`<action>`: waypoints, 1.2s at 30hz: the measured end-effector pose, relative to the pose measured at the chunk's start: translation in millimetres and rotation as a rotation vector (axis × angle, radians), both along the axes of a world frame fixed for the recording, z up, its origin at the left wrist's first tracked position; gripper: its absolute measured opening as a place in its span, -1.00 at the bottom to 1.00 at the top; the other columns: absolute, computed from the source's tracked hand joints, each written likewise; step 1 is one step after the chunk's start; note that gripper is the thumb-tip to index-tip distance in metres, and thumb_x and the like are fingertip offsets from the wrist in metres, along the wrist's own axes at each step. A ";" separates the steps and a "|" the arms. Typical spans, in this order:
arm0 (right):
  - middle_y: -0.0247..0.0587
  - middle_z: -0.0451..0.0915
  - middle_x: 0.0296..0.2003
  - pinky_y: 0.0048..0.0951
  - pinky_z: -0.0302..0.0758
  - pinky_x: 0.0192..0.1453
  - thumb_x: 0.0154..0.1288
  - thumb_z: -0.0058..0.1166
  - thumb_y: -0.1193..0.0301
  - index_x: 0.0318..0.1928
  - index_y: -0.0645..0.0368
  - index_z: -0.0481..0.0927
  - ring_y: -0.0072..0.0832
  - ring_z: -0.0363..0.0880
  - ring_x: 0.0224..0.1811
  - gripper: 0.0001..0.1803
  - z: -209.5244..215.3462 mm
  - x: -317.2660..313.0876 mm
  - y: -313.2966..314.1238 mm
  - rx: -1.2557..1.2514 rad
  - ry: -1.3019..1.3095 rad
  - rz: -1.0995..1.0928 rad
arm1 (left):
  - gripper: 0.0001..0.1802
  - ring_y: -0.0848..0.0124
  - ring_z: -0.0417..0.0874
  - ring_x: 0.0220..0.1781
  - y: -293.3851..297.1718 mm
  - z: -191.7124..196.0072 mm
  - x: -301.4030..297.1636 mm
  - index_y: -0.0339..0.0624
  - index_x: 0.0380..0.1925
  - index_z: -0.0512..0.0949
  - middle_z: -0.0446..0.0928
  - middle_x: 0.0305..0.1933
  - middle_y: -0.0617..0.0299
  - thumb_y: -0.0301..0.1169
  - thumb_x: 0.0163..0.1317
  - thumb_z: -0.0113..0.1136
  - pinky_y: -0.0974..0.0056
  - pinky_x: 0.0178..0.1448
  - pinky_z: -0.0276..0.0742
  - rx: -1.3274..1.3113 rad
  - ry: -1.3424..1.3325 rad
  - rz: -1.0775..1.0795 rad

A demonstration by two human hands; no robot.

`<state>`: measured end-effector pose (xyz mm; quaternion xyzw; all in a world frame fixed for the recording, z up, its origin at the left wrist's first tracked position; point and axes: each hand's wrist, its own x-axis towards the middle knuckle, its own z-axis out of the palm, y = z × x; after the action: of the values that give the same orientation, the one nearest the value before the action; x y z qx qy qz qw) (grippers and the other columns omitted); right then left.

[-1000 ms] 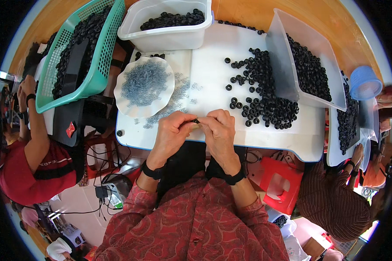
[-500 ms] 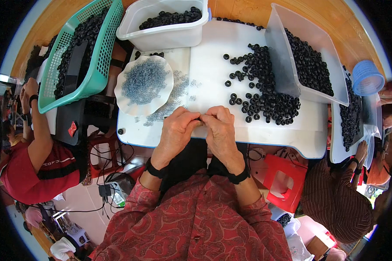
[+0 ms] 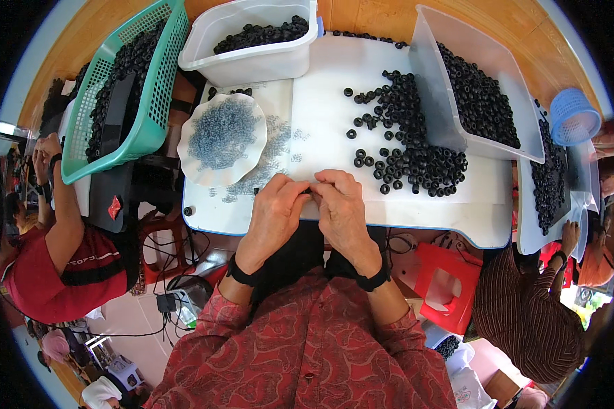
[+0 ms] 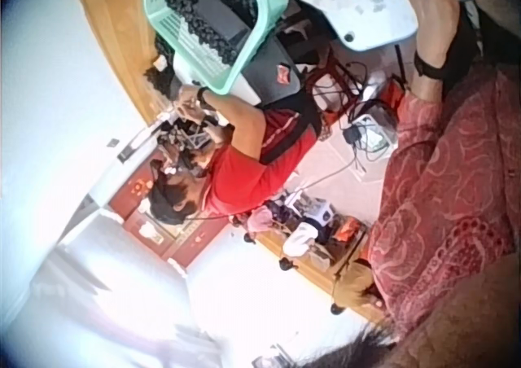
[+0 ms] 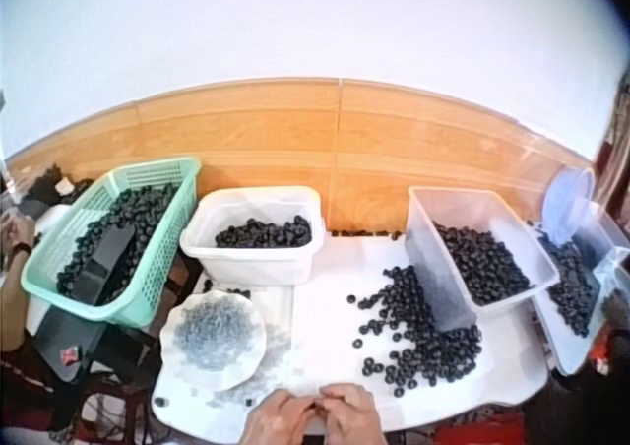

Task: Assembling small black plastic parts by hand at a workbench.

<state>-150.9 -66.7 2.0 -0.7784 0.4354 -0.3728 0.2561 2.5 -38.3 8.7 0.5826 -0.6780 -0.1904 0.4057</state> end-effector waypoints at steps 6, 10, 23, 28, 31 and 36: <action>-0.12 0.55 -0.05 -0.24 0.42 0.04 0.02 0.12 0.77 -0.19 0.30 0.65 -0.15 0.50 -0.04 -0.71 -2.7 1.2 -0.8 -0.052 -0.011 0.003 | -0.77 0.05 0.60 -0.33 0.4 -0.9 1.2 -0.31 -0.19 0.64 0.53 -0.34 0.00 -0.66 0.11 0.27 0.09 -0.27 0.53 -0.008 0.000 -0.007; -0.13 0.55 -0.05 -0.25 0.42 0.04 0.07 0.12 0.76 -0.18 0.29 0.65 -0.16 0.50 -0.03 -0.72 -2.6 1.7 -1.6 -0.031 -0.028 0.003 | -0.77 0.05 0.61 -0.34 -0.1 -1.7 3.4 -0.31 -0.19 0.64 0.53 -0.34 0.00 -0.65 0.11 0.28 0.10 -0.28 0.53 -0.005 -0.003 -0.012; -0.10 0.59 -0.12 -0.36 0.53 -0.02 0.34 0.14 0.58 -0.12 0.30 0.66 -0.22 0.57 -0.08 -0.86 10.1 22.9 -0.5 0.072 -0.275 -0.045 | -0.84 0.05 0.61 -0.38 -0.6 -2.0 -3.1 -0.31 -0.32 0.62 0.52 -0.38 0.02 -0.68 0.06 0.25 0.10 -0.34 0.53 -0.051 0.010 0.022; -0.08 0.59 -0.11 -0.32 0.49 0.03 0.40 0.09 0.49 -0.13 0.32 0.65 -0.19 0.54 -0.06 -0.84 5.4 24.5 -2.7 0.021 -0.251 -0.042 | -0.86 -0.01 0.57 -0.36 -1.6 0.7 -6.3 -0.35 -0.35 0.57 0.48 -0.38 -0.03 -0.67 0.04 0.24 0.04 -0.32 0.52 -0.022 0.072 0.019; -0.04 0.56 0.00 -0.24 0.40 0.17 0.47 0.01 0.36 -0.03 0.31 0.61 -0.14 0.49 0.04 -0.73 5.7 25.3 -2.2 0.066 -0.276 0.015 | -0.83 -0.01 0.59 -0.35 -2.5 4.3 -8.6 -0.33 -0.33 0.59 0.50 -0.34 -0.03 -0.65 0.02 0.27 0.06 -0.32 0.54 -0.057 0.084 0.003; 0.02 0.46 0.16 -0.14 0.25 0.32 0.53 -0.12 0.19 0.16 0.27 0.50 -0.08 0.39 0.17 -0.57 4.5 34.4 -3.0 0.056 -0.284 0.156 | -0.71 -0.04 0.59 -0.32 -3.4 -3.1 -8.5 -0.33 -0.16 0.58 0.49 -0.25 -0.08 -0.56 0.05 0.26 0.06 -0.32 0.56 -0.099 0.182 -0.044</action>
<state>-116.5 -69.7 6.6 -0.7418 0.3434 -0.4457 0.3648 -6.0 -41.6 5.6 0.5271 -0.6596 -0.2176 0.4896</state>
